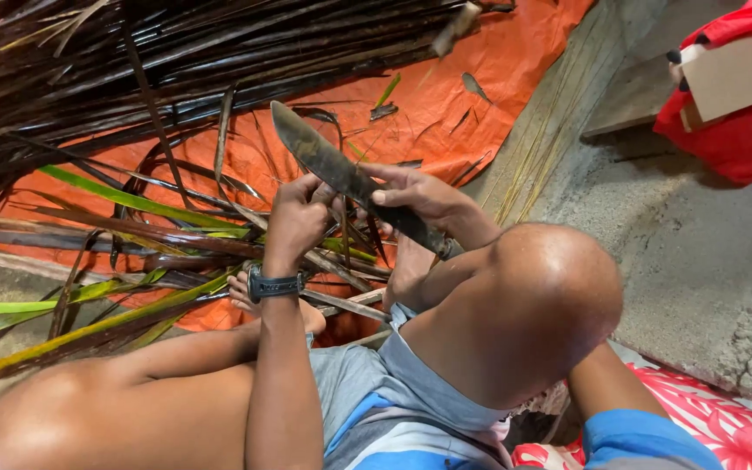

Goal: The person processes palm leaves by using a large knife to strip or trim them while sitting on a tarp with another person.

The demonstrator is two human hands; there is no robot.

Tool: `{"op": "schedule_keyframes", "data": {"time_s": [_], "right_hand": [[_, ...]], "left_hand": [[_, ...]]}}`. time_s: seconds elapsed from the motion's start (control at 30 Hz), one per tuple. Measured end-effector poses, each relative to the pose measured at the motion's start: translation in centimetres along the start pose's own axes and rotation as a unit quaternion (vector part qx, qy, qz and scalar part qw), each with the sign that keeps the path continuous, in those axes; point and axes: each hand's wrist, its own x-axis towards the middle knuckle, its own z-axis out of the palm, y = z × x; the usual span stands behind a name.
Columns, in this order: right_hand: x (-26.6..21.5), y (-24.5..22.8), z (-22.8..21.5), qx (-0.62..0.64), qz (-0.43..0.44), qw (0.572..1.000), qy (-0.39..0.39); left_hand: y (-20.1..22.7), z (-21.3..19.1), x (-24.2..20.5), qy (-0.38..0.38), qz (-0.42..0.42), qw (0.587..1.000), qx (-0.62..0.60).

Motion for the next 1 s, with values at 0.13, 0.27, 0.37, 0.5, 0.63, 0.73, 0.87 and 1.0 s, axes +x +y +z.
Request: {"op": "schedule_keyframes", "data": {"time_s": [0.13, 0.27, 0.37, 0.5, 0.63, 0.73, 0.87, 1.0], "right_hand": [[-0.1, -1.4, -1.7, 0.022, -0.018, 1.0, 0.006], [-0.5, -3.6, -4.9, 0.056, -0.075, 0.995, 0.036], [-1.8, -6.2, -6.0, 0.051, -0.103, 0.992, 0.059], [-3.0, -8.2, -6.3, 0.014, -0.126, 0.988, 0.09], [-2.5, -7.7, -5.3, 0.01, -0.132, 0.987, 0.087], [-2.0, -6.1, -3.2, 0.025, -0.138, 0.987, 0.085], [-0.9, -3.0, -0.5, 0.017, -0.1, 0.992, 0.069], [-0.3, -0.2, 0.5, -0.011, -0.05, 0.997, 0.052]], "left_hand": [[-0.9, -1.1, 0.4, -0.016, 0.012, 1.0, -0.006], [-0.1, -1.6, 0.2, -0.034, 0.026, 0.999, -0.017], [-0.2, -2.3, 0.2, -0.045, 0.038, 0.998, -0.013], [-0.3, -2.1, 0.0, -0.067, 0.027, 0.996, -0.047], [-0.1, -2.7, 0.0, -0.078, 0.032, 0.996, -0.007], [0.5, -2.5, -0.2, -0.104, 0.025, 0.994, 0.021], [1.2, -0.5, 0.5, -0.117, 0.046, 0.992, -0.023], [-2.5, 1.6, 2.8, -0.055, 0.05, 0.997, 0.029]]}}
